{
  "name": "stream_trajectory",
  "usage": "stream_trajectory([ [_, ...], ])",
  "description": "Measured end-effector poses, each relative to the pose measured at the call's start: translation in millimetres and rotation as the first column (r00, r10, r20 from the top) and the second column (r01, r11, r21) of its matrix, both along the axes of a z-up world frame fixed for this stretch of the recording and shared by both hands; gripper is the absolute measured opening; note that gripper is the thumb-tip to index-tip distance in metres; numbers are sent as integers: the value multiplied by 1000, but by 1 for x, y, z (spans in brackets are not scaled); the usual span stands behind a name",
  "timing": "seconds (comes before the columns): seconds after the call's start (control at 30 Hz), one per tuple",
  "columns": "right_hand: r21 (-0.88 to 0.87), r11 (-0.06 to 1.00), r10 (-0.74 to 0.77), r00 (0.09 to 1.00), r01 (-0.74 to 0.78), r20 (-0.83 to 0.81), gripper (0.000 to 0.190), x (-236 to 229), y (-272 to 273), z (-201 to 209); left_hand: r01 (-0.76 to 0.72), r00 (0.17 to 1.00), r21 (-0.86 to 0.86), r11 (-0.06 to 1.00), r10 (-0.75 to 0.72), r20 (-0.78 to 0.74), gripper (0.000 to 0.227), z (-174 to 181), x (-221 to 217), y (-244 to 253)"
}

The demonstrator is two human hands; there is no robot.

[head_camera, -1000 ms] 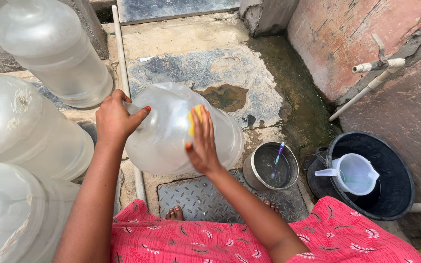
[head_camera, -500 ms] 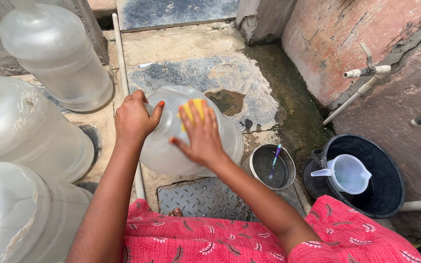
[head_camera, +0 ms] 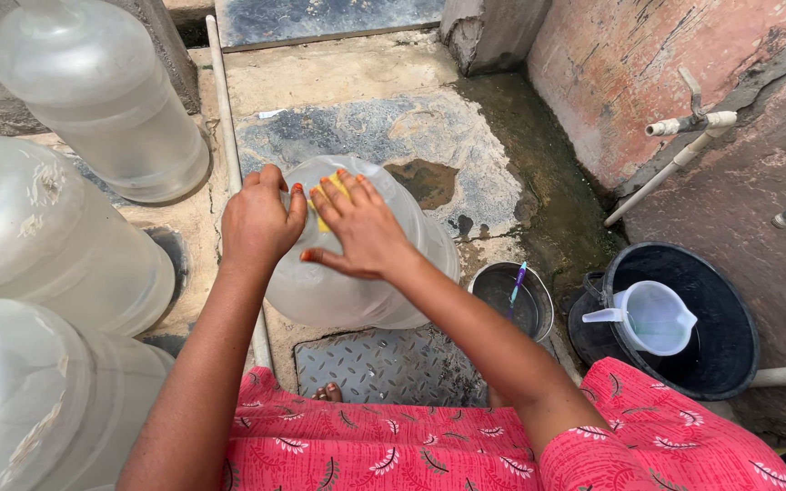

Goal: The person cleans the exterior of a large plastic water jug using a yellow sponge and water from a small metal pot. They wipe different parts of the jug by hand, turning it over to reach various sides.

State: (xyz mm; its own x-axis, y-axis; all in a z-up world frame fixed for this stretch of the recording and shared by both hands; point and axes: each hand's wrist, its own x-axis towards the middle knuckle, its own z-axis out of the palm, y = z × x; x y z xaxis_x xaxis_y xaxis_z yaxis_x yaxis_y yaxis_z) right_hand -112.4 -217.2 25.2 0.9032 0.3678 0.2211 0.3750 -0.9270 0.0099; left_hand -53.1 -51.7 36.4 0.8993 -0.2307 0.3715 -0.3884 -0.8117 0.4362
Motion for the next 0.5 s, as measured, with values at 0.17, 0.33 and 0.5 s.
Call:
stream_trajectory([
  [0.17,-129,977,186,973,-169,139,109,-93,33,-46,0,1000,1,1000,0,-12,26,-6,6,13],
  [0.33,289,957,-60,973,-7,222,98,-69,-20,-132,45,999,-18,999,-45,-18,26,-9,18,33],
  [0.5,733,660,-298,953,165,53,100,-57,-84,-217,60,997,-41,997,-62,-55,24,-16,29,55],
])
